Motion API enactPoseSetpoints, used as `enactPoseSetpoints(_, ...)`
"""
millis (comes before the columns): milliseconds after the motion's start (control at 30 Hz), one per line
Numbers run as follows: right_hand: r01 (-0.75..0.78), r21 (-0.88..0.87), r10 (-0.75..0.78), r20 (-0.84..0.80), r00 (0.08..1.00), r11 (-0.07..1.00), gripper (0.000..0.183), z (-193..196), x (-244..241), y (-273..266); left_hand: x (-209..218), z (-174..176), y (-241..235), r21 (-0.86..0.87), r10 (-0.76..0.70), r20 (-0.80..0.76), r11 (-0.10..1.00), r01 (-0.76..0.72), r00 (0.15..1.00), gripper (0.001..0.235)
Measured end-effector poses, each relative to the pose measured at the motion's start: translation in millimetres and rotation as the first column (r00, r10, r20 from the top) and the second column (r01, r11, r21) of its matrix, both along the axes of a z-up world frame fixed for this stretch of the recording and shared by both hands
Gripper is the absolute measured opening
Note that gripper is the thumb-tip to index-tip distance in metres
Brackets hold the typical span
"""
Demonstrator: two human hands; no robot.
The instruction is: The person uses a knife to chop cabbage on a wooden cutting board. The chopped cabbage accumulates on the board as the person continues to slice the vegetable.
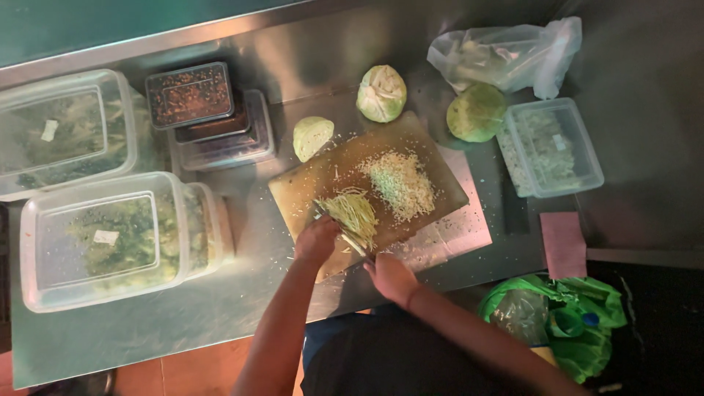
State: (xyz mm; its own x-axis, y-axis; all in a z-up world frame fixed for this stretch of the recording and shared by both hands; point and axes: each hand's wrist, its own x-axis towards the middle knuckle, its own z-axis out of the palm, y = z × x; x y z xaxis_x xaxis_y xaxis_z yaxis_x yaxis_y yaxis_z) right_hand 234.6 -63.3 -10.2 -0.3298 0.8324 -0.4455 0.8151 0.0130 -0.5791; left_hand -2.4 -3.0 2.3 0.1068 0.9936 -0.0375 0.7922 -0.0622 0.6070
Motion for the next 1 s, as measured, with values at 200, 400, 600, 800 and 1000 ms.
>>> enactPoseSetpoints(200, -0.078, 0.342, 0.099, -0.047, 0.994, 0.936, 0.037, -23.0, 32.9, -43.4, -2.6, -8.3, -2.5, 0.053, -0.048, -0.088, 0.997, 0.053, 0.995, 0.015)
enactPoseSetpoints(400, 0.000, 0.226, 0.027, -0.116, 0.993, 0.974, 0.041, -2.8, 23.8, -23.1, -10.7, -6.1, -3.9, 0.063, -0.134, -0.152, 0.987, 0.145, 0.979, 0.018)
enactPoseSetpoints(600, -0.025, -0.003, 0.025, -0.018, 1.000, 1.000, 0.043, 28.0, 5.2, -10.7, -7.8, -2.0, -3.8, 0.077, -0.122, -0.168, 0.988, 0.136, 0.978, 0.018)
enactPoseSetpoints(800, -0.020, 0.114, 0.028, -0.071, 0.997, 0.993, 0.041, 28.2, -4.8, -6.6, -6.8, -9.1, -6.0, 0.197, -0.074, -0.113, 0.976, 0.095, 0.991, 0.016)
enactPoseSetpoints(1000, 0.023, -0.170, -0.014, 0.055, 0.998, 0.985, 0.042, 8.1, -4.3, -11.2, -4.2, -8.0, -8.9, 0.145, -0.050, -0.181, 0.986, 0.077, 0.982, 0.017)
